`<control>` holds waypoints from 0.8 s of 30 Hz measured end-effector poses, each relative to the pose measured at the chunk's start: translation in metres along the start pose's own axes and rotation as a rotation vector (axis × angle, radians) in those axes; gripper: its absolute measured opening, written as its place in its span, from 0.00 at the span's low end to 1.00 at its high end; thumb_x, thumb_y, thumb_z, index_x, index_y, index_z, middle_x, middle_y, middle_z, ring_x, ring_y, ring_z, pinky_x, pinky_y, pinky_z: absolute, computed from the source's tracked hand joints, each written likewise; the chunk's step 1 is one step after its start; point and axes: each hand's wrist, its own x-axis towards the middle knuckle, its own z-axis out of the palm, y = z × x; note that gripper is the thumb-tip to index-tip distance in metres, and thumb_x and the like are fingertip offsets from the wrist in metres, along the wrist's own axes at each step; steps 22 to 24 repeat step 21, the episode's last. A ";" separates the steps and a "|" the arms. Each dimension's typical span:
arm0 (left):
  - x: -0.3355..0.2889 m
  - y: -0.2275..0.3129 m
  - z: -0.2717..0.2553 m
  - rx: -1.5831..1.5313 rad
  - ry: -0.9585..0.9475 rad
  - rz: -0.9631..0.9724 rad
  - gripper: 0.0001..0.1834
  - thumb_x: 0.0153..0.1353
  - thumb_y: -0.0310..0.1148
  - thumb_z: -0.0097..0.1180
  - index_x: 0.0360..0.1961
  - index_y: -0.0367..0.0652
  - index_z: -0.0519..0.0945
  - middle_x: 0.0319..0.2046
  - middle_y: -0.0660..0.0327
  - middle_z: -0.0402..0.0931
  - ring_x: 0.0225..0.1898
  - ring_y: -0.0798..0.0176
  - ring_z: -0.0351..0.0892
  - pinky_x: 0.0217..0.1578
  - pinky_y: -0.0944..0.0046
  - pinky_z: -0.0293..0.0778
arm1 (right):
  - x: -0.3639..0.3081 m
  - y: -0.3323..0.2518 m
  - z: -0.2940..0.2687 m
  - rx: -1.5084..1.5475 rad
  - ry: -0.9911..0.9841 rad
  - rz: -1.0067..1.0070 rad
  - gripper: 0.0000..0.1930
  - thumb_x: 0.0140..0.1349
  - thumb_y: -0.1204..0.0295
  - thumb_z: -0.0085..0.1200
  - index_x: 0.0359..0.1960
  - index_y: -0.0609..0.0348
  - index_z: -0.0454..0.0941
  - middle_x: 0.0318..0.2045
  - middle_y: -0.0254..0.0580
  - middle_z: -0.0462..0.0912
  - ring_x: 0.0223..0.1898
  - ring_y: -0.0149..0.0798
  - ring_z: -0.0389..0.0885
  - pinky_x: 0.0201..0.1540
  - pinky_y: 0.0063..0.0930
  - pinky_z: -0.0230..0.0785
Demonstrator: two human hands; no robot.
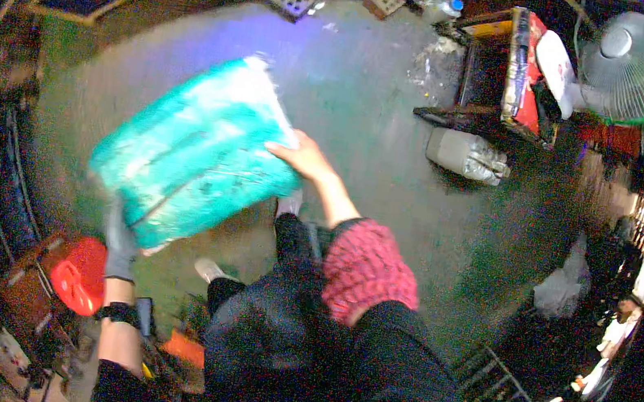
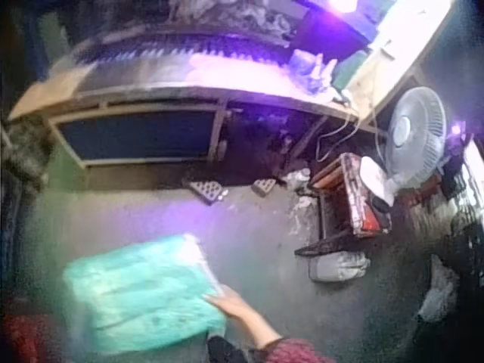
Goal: Pouring a blue liquid from a metal bottle into a container and then adding more liquid from a large plastic jug.
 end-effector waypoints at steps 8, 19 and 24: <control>0.078 0.035 0.325 0.486 -0.133 0.248 0.47 0.50 0.47 0.64 0.60 0.29 0.52 0.56 0.45 0.61 0.56 0.53 0.62 0.58 0.57 0.57 | 0.014 0.011 -0.297 -0.207 0.585 0.062 0.41 0.51 0.45 0.58 0.59 0.62 0.61 0.49 0.52 0.76 0.51 0.44 0.74 0.53 0.36 0.65; 0.098 0.060 0.420 0.400 -0.389 0.256 0.40 0.52 0.33 0.62 0.62 0.40 0.52 0.53 0.47 0.64 0.53 0.60 0.65 0.55 0.60 0.63 | -0.041 0.045 -0.315 -0.072 1.184 0.057 0.35 0.57 0.61 0.53 0.63 0.64 0.54 0.62 0.58 0.58 0.63 0.56 0.56 0.64 0.44 0.49; 0.124 0.074 0.415 0.782 -0.503 0.691 0.45 0.56 0.37 0.57 0.68 0.50 0.42 0.60 0.53 0.61 0.61 0.55 0.60 0.62 0.53 0.55 | -0.065 0.059 -0.328 -0.148 1.109 -0.071 0.35 0.60 0.59 0.51 0.64 0.61 0.50 0.63 0.55 0.57 0.64 0.51 0.56 0.66 0.37 0.47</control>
